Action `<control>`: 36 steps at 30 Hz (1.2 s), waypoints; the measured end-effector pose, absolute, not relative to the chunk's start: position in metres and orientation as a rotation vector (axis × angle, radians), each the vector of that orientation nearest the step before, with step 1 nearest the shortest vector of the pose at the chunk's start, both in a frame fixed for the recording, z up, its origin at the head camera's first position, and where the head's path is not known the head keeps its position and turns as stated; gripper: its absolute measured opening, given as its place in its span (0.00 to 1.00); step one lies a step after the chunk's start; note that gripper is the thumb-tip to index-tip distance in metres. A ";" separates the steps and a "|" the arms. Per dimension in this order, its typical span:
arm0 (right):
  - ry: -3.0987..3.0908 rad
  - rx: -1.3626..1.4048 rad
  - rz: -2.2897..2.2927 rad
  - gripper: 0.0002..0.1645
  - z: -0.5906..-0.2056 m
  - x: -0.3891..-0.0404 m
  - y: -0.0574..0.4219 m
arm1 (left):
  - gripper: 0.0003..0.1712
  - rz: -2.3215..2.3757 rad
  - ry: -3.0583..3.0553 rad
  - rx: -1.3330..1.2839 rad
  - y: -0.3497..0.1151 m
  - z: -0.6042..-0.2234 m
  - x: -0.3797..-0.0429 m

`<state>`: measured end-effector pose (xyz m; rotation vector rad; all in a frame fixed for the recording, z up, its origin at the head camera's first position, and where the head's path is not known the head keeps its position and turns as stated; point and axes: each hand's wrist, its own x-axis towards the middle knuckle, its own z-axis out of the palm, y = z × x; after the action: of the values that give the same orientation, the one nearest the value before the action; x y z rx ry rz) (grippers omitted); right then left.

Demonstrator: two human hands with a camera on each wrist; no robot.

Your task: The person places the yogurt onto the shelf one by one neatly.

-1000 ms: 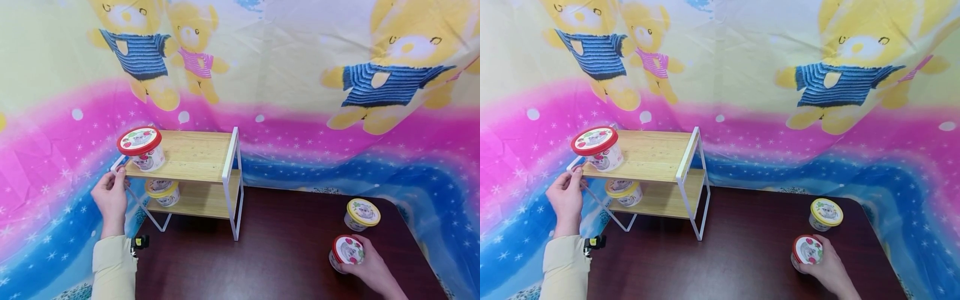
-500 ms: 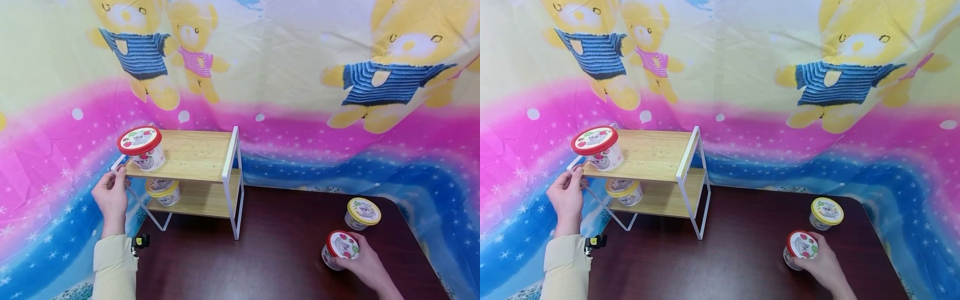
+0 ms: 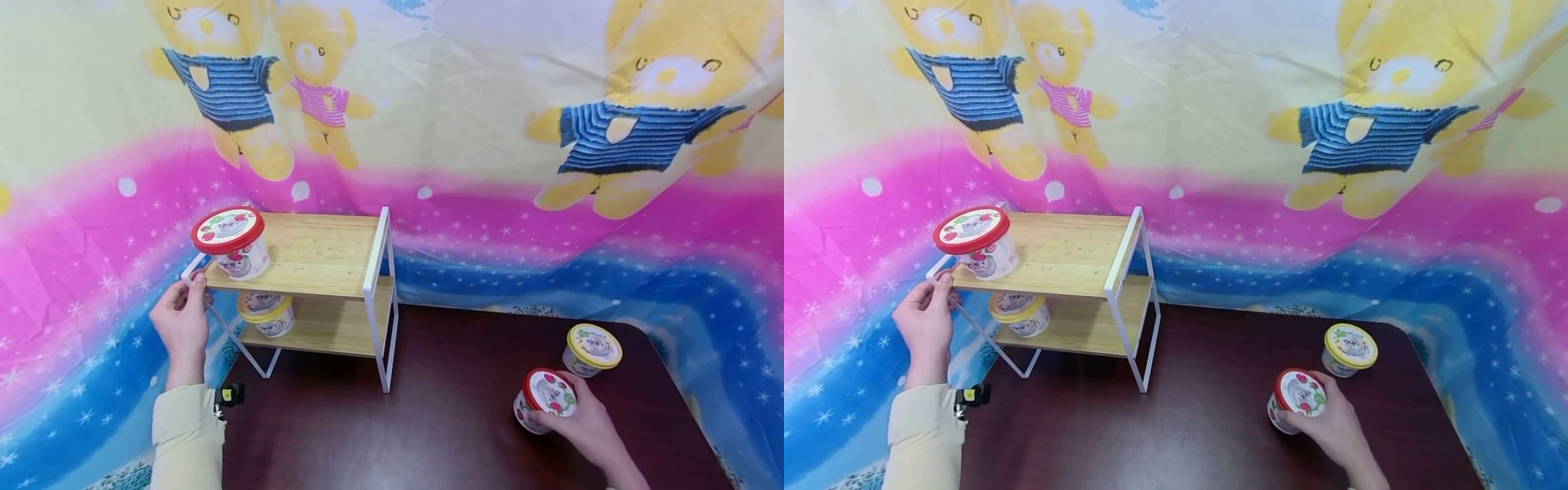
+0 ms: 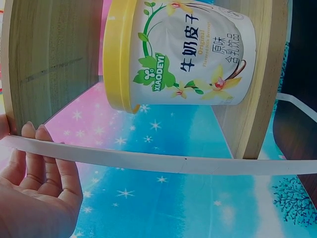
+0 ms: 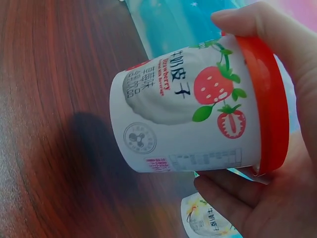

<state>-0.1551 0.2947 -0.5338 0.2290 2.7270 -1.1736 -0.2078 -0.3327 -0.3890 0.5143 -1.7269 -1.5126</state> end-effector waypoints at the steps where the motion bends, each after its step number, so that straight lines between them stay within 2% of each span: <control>1: 2.736 0.222 -1.176 0.67 -0.534 -0.155 0.293 | 0.22 -1.500 -1.736 0.513 -0.333 -0.389 -0.208; 10: 2.776 0.155 -1.237 0.63 -0.534 -0.154 0.281 | 0.21 -1.512 -1.725 0.511 -0.334 -0.390 -0.209; 36: 2.787 0.086 -1.303 0.59 -0.531 -0.160 0.252 | 0.22 -1.512 -1.721 0.509 -0.333 -0.389 -0.208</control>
<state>-0.1600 0.2517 -0.5308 0.0861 2.7874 -1.3034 -0.2081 -0.3327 -0.3893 0.5090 -1.7209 -1.5123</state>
